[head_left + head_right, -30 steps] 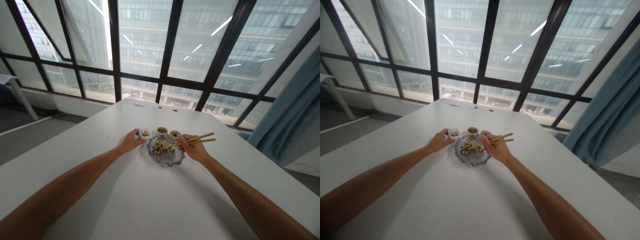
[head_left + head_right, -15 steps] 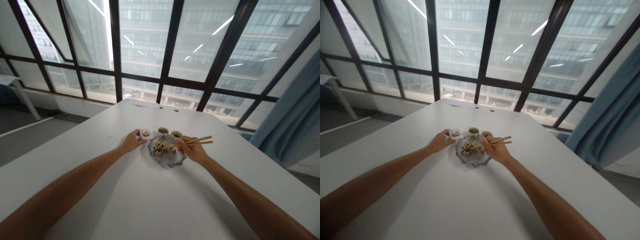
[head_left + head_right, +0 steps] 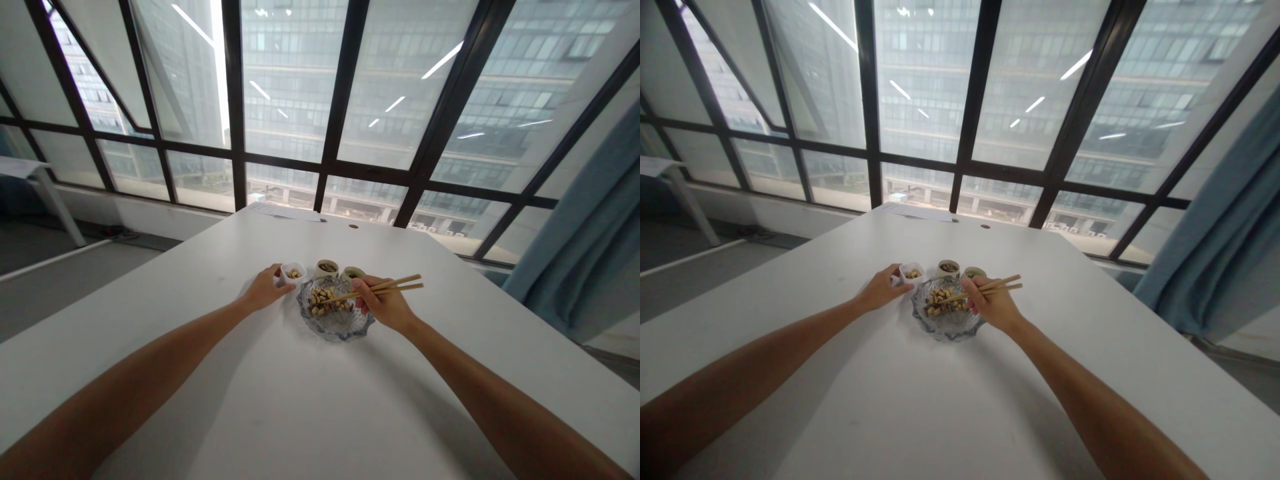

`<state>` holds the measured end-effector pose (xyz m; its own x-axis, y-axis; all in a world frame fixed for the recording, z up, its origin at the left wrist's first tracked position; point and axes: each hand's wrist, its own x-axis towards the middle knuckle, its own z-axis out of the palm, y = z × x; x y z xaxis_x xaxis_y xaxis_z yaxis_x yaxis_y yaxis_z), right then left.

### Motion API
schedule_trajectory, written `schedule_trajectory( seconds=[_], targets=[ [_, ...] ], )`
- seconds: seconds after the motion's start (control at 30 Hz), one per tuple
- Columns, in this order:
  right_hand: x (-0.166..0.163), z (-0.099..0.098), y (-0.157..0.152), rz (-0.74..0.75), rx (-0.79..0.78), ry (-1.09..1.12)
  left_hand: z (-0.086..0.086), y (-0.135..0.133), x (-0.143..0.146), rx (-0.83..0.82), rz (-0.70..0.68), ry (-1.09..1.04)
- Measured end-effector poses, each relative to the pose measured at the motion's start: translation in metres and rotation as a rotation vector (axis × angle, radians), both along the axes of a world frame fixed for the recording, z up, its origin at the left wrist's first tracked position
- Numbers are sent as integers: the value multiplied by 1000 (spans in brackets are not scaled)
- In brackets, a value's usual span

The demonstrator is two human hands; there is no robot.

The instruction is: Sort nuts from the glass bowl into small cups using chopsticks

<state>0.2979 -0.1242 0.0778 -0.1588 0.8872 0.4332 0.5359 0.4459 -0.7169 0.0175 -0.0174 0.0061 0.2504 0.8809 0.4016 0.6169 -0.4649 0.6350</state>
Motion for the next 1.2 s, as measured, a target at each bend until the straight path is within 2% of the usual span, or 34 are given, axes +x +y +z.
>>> schedule_trajectory(
  seconds=[0.13,0.37,0.5,0.57,0.63,0.77,0.87,0.93,1.07,1.13,1.2],
  targets=[
    [3,-1,-2,-48,-23,171,-2,3,-1,-1,-13,-7],
    [24,-21,5,-206,-97,654,-5,4,-1,2,13,7],
    [31,-27,9,-224,-163,757,-3,3,0,-1,24,12],
    [31,-26,7,-233,-133,733,-3,3,1,-5,11,11],
    [29,-23,2,-267,-23,648,-5,4,1,-12,12,9],
    [27,-10,-19,-306,304,179,-10,7,-2,-48,38,-9],
    [29,0,-31,-278,447,-99,-6,12,-2,-68,47,-18],
    [30,2,-31,-282,464,-121,4,15,4,-14,68,7],
    [34,0,-13,-314,377,40,31,24,37,156,25,156],
    [35,-2,-2,-309,335,112,41,29,61,158,-37,237],
    [37,-2,9,-294,312,141,46,36,84,83,-61,319]
  ],
)
